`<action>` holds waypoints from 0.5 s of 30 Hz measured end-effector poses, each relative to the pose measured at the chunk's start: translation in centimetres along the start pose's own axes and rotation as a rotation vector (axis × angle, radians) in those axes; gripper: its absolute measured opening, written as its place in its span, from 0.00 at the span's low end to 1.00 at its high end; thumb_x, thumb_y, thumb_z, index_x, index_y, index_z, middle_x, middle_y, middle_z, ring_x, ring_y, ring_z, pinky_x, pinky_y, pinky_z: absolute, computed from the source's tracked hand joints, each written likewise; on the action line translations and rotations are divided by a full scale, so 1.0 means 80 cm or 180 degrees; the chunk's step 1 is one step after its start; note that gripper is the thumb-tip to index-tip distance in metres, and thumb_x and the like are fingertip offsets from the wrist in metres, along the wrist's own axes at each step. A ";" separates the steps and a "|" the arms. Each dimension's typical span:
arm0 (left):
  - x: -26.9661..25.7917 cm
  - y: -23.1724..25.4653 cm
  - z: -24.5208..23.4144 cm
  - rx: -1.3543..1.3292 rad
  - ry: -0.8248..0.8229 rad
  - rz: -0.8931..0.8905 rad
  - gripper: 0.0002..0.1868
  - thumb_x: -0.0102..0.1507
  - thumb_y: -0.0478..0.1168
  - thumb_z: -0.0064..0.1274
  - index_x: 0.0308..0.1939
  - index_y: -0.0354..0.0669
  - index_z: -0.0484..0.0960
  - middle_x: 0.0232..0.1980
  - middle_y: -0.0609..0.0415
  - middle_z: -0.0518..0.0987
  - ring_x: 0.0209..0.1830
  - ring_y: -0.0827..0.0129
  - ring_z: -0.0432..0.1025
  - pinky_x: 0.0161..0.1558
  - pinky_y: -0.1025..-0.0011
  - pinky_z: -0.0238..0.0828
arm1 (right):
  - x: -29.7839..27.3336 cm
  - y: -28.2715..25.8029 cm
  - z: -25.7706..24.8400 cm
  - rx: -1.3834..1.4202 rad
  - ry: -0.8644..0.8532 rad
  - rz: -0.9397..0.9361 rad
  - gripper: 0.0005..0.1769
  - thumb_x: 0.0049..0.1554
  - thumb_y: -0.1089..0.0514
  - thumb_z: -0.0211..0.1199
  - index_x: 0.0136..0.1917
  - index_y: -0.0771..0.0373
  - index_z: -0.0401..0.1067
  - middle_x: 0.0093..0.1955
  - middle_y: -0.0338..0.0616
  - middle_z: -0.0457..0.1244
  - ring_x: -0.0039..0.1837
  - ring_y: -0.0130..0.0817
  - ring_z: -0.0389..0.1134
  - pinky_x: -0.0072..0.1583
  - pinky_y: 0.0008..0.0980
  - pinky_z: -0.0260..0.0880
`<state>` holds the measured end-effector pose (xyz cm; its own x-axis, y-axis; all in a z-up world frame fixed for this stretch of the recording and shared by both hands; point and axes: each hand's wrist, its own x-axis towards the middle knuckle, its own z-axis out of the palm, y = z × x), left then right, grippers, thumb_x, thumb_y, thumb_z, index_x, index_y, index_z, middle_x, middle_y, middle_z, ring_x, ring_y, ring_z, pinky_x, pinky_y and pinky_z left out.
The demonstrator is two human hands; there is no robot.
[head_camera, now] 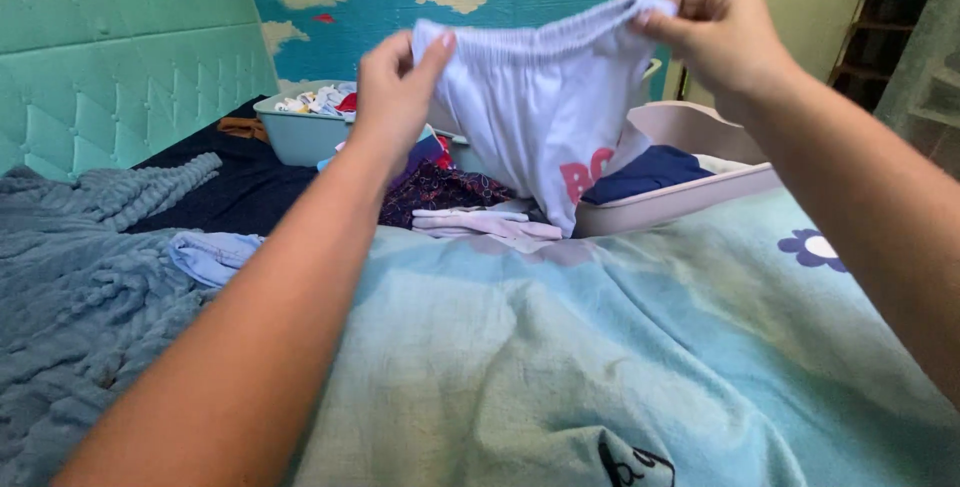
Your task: Folding various pieces of baby or children's clothing and placing them into a storage bin.
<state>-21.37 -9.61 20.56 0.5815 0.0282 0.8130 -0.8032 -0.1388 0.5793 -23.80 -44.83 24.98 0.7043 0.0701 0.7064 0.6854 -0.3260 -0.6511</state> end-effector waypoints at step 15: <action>0.074 0.064 -0.041 0.1192 0.0059 0.1427 0.22 0.73 0.49 0.61 0.35 0.32 0.79 0.27 0.53 0.72 0.29 0.76 0.62 0.33 0.69 0.60 | 0.010 -0.080 -0.010 -0.0253 -0.0104 0.0205 0.12 0.69 0.52 0.61 0.56 0.63 0.74 0.48 0.39 0.70 0.45 0.26 0.70 0.47 0.32 0.75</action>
<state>-22.44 -6.87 28.54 0.1902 -0.0972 0.9769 -0.8679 -0.4817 0.1210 -27.80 -43.46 29.92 0.7529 0.0770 0.6536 0.6228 -0.4045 -0.6697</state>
